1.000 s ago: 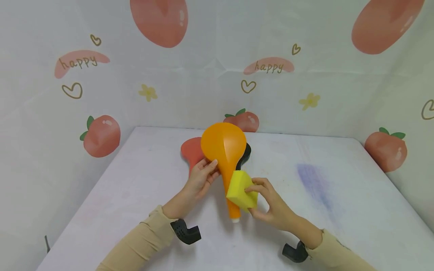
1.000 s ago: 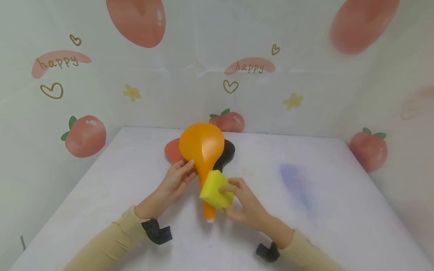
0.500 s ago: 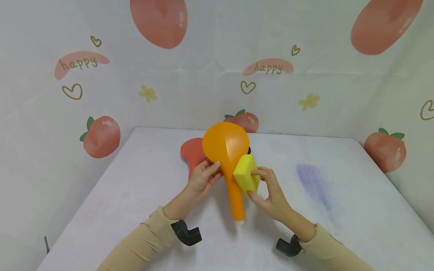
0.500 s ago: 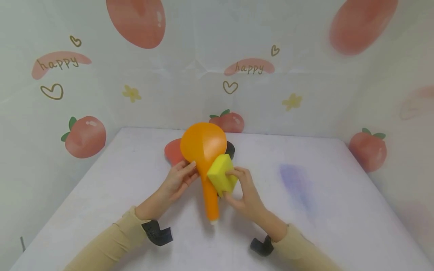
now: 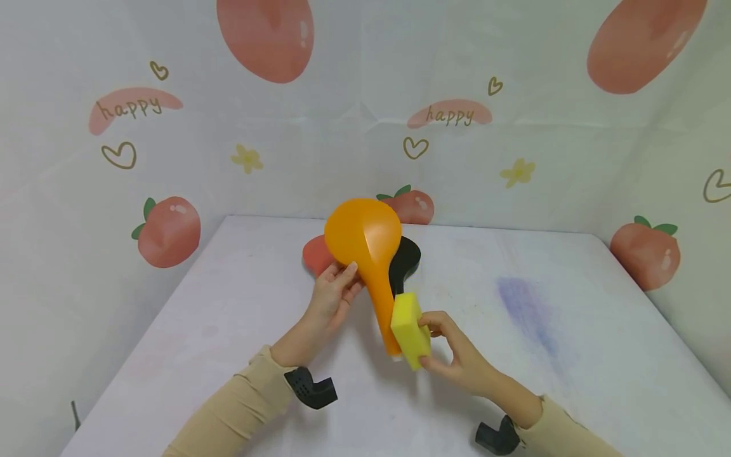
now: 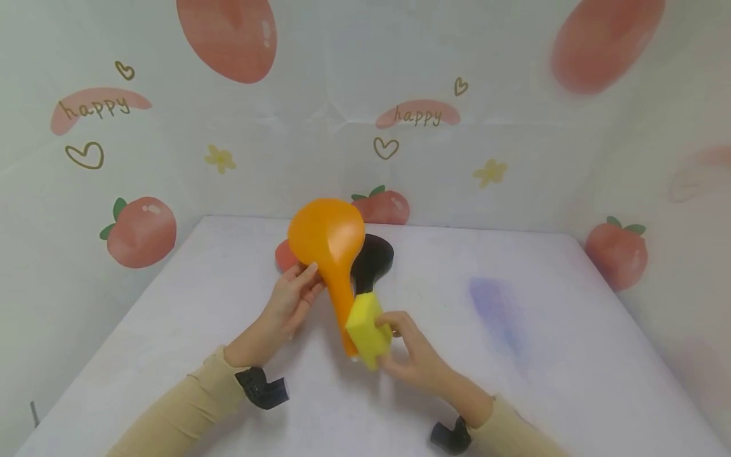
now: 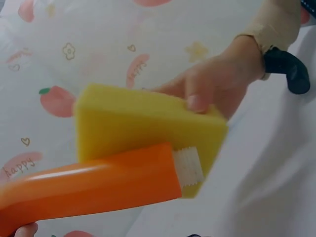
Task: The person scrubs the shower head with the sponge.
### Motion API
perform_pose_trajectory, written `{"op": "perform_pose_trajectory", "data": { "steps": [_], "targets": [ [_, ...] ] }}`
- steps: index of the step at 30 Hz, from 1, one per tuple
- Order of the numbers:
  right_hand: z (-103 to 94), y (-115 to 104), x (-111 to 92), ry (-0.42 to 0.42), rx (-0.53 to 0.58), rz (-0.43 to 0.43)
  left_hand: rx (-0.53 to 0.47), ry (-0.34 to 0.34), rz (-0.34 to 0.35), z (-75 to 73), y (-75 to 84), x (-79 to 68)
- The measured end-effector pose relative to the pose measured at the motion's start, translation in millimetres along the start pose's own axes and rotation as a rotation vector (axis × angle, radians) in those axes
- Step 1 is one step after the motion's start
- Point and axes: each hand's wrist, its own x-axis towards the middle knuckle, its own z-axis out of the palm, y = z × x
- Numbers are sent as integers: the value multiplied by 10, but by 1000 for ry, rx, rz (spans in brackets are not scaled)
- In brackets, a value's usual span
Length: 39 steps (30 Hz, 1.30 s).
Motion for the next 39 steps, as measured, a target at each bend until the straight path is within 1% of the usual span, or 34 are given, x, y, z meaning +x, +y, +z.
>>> {"op": "perform_pose_trajectory", "data": {
  "steps": [3, 5, 8, 13, 14, 17, 20, 23, 26, 28, 30, 33, 35, 37, 39],
  "targets": [
    [6, 15, -59, -39, 3, 5, -18, 31, 6, -17, 22, 9],
    [5, 18, -78, -45, -21, 5, -27, 48, 6, -22, 29, 10],
    [0, 16, -66, -20, -91, -12, -32, 62, 10, -26, 31, 9],
    [-4, -45, 17, 35, -213, -23, -35, 76, 31, -20, 30, 7],
    [-2, -61, 32, 41, -233, -36, -33, 77, 34, -18, 30, 8],
    [10, -98, 42, 35, -310, -66, -37, 89, 44, -16, 36, 13],
    [26, -114, 20, 22, -377, -122, -61, 114, 56, -13, 52, 18],
    [38, -109, -16, 32, -408, -141, -96, 144, 70, -11, 79, 16],
    [41, -95, -47, 88, -412, -113, -123, 165, 78, -11, 105, 11],
    [45, -85, -54, 137, -388, -70, -141, 171, 84, -11, 117, 8],
    [56, -72, -52, 193, -341, -21, -153, 179, 86, -9, 127, 0],
    [84, -59, -43, 257, -254, 91, -169, 186, 92, -4, 131, -12],
    [102, -57, -34, 278, -177, 183, -175, 192, 91, 0, 131, -22],
    [117, -56, -24, 276, -74, 267, -181, 192, 96, 11, 130, -30],
    [129, -54, -7, 272, 50, 308, -183, 193, 100, 30, 129, -44]
  ]
}}
